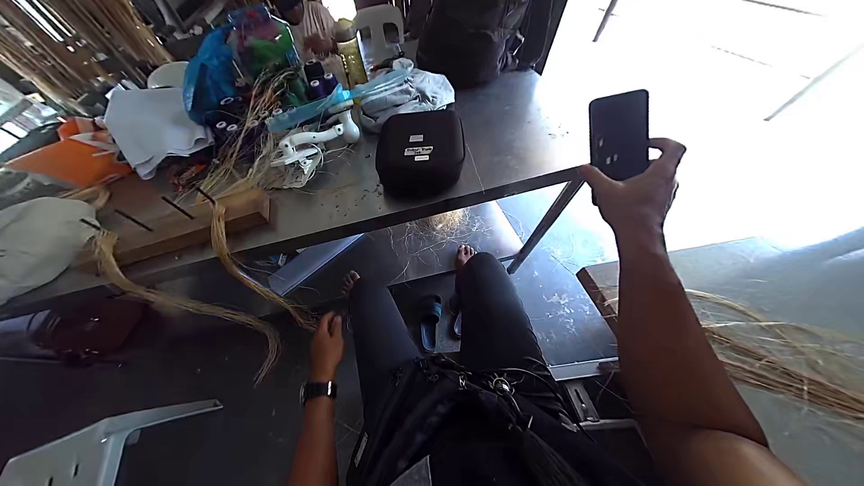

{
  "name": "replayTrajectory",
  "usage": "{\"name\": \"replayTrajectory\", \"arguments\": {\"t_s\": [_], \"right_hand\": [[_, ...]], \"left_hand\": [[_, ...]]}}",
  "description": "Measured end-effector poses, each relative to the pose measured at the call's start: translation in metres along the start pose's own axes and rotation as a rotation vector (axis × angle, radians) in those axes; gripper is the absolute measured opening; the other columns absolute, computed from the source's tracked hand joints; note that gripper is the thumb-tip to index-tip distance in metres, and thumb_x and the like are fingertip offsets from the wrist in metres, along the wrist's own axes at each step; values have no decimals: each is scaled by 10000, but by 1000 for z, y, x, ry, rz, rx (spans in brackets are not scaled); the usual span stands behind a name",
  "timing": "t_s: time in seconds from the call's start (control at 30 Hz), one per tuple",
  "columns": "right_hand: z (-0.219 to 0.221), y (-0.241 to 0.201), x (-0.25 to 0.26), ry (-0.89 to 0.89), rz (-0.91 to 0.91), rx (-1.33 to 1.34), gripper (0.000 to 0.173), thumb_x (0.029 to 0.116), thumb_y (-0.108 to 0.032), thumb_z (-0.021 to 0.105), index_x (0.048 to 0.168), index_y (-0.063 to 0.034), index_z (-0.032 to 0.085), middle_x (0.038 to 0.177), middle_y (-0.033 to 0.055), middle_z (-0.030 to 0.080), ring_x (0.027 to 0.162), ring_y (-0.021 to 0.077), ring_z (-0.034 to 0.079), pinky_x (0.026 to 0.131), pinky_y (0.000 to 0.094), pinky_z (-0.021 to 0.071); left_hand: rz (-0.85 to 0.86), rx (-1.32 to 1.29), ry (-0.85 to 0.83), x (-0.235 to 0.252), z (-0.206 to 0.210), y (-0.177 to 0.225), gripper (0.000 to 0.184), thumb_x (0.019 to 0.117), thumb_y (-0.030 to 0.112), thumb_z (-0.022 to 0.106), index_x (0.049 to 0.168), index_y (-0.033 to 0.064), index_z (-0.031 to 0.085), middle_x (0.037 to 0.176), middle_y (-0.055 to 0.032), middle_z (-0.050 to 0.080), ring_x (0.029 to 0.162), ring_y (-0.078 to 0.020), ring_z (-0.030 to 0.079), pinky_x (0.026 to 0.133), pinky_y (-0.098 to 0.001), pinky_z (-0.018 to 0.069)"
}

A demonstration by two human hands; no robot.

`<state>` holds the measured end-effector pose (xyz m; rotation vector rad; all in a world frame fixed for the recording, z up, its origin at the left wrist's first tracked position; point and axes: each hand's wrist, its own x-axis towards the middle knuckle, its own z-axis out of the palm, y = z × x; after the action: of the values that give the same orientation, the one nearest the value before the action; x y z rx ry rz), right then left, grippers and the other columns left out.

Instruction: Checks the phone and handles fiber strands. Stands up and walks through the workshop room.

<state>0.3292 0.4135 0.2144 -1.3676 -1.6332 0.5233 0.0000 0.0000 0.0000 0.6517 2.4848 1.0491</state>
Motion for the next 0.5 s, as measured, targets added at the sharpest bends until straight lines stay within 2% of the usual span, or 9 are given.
{"name": "replayTrajectory", "arguments": {"t_s": [0.07,0.1,0.17,0.2,0.23,0.3,0.37,0.43,0.5], "right_hand": [[-11,9,-8,-12,22,16,924,798,-465,852,1482,-85,362,1224,299,620,1053,487,642,865,691,496],[-17,11,-10,-20,34,22,933,804,-457,856,1493,-80,352,1215,305,619,1034,490,647,858,693,506],[-28,15,-10,-20,52,13,927,812,-422,859,1500,-69,347,1202,312,621,1010,494,651,852,691,505],[-33,17,-11,-21,56,7,927,814,-407,864,1498,-60,345,1204,321,617,1017,504,647,857,699,500],[-37,20,-12,-21,55,0,927,813,-397,869,1493,-50,344,1204,329,616,1028,511,645,860,706,498],[-46,23,-15,-16,54,-4,918,797,-350,881,1488,-31,368,1241,339,604,1101,515,626,906,704,490],[-52,27,-18,-6,65,-31,910,764,-327,895,1477,-34,412,1284,314,596,1150,478,622,943,668,503],[-56,35,-22,15,70,-88,902,748,-353,900,1470,-62,443,1299,269,600,1131,431,644,922,636,534],[-57,43,-25,56,58,-121,894,726,-363,908,1454,-93,466,1274,237,615,1084,399,667,873,609,563]], "left_hand": [[205,93,53,4,16,35,509,1073,342,498,1456,10,538,1423,-240,578,1346,-358,547,1154,-526,415],[257,162,66,3,29,49,543,1043,386,536,1474,55,541,1475,-251,525,1386,-385,498,1165,-538,397],[193,362,37,-5,54,74,690,971,542,599,1564,220,456,1619,-311,273,1444,-511,355,1112,-624,401],[146,453,35,-8,65,80,763,938,587,629,1597,284,392,1649,-327,166,1441,-560,318,1059,-650,432],[128,510,52,-11,74,82,802,916,596,652,1608,316,360,1653,-336,124,1426,-585,316,1007,-661,463],[179,534,95,-10,82,79,805,910,585,662,1608,311,366,1643,-345,148,1402,-603,338,952,-686,482],[272,500,128,-8,85,72,767,925,548,662,1592,263,410,1619,-369,198,1385,-621,352,981,-720,440],[318,483,143,-9,86,70,735,943,498,666,1581,220,431,1594,-389,241,1397,-623,340,1047,-722,389],[341,499,172,-8,88,68,720,948,483,665,1572,198,445,1571,-401,275,1387,-628,352,1045,-718,393]]}}
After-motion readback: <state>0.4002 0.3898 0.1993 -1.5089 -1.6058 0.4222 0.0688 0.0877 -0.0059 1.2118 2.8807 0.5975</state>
